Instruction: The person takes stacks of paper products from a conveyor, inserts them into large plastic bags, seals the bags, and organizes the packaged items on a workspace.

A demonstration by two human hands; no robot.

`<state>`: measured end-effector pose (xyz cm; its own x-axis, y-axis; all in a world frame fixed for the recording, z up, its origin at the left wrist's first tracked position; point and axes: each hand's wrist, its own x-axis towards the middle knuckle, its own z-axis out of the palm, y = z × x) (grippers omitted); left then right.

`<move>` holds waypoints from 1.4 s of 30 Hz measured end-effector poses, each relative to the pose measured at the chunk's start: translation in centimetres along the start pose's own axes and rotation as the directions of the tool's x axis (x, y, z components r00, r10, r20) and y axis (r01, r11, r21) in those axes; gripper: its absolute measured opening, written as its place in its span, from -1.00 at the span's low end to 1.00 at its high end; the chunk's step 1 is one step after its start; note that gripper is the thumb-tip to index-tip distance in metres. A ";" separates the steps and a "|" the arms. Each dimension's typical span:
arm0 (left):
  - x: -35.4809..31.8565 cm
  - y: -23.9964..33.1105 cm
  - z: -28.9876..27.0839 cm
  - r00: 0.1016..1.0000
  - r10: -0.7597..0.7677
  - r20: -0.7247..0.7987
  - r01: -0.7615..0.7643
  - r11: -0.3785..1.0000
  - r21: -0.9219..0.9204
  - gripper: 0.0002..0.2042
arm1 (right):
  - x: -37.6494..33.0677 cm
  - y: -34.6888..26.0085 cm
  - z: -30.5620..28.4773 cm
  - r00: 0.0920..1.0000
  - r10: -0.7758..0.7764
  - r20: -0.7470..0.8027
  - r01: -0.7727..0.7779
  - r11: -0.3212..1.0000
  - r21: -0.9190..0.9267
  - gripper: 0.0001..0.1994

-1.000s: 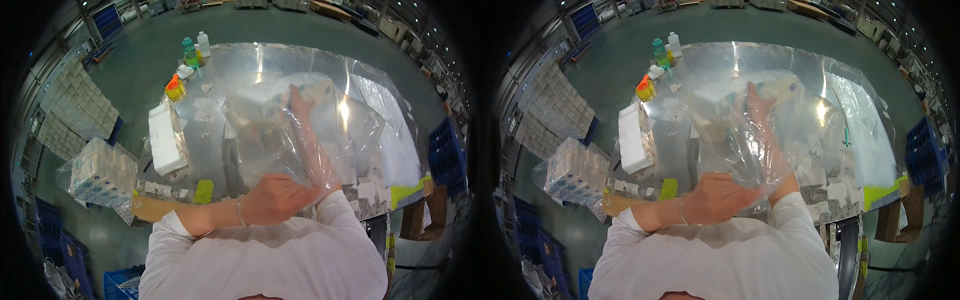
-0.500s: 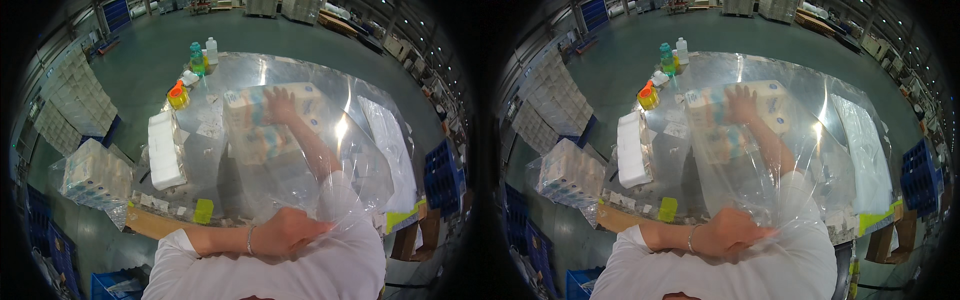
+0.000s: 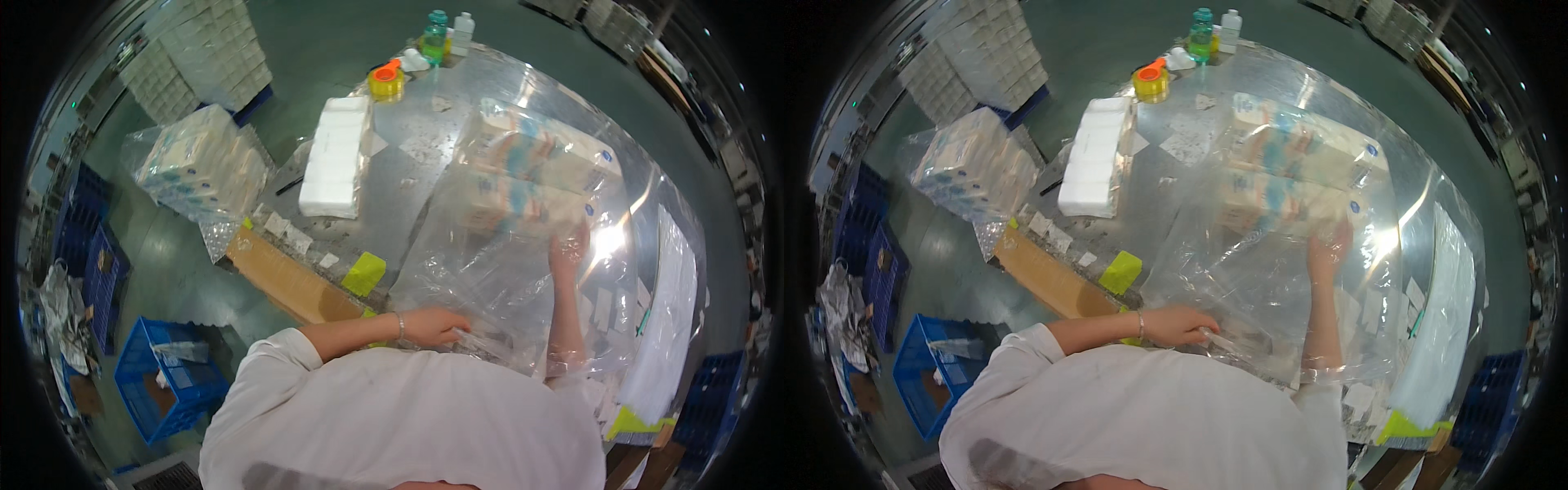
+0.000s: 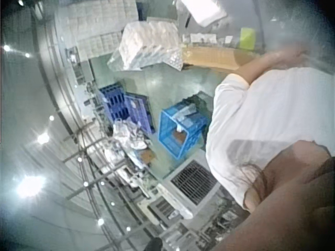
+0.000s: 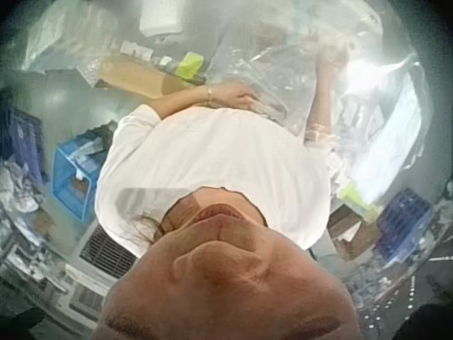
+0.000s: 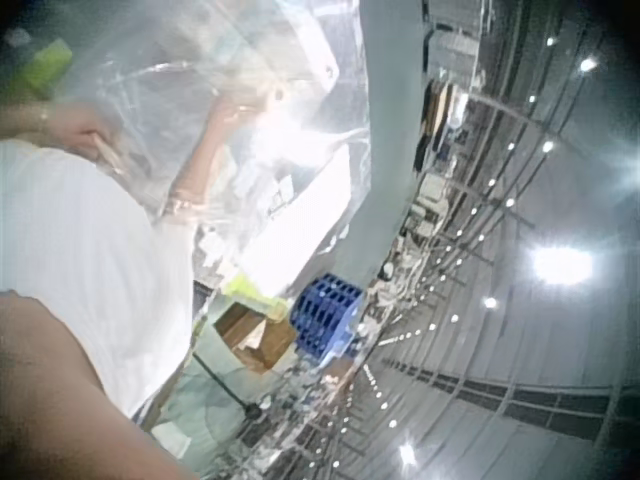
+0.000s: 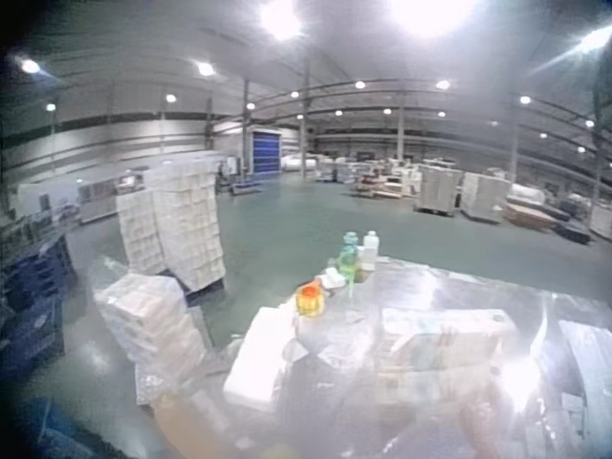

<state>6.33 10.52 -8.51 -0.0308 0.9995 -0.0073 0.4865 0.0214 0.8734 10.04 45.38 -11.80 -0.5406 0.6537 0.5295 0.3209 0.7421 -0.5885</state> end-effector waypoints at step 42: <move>-8.4 -9.7 -3.2 0.575 -0.714 -0.399 -0.557 0.016 -0.830 -0.43 | -14.7 -18.8 10.0 -0.068 0.034 0.997 -0.951 0.300 -0.075 -0.39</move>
<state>-0.95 1.83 -15.40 -0.7137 0.5504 -0.4333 -0.7003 -0.5759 0.4219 4.18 20.38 -14.61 -0.7281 -0.1672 -0.6647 0.6685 -0.3877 -0.6347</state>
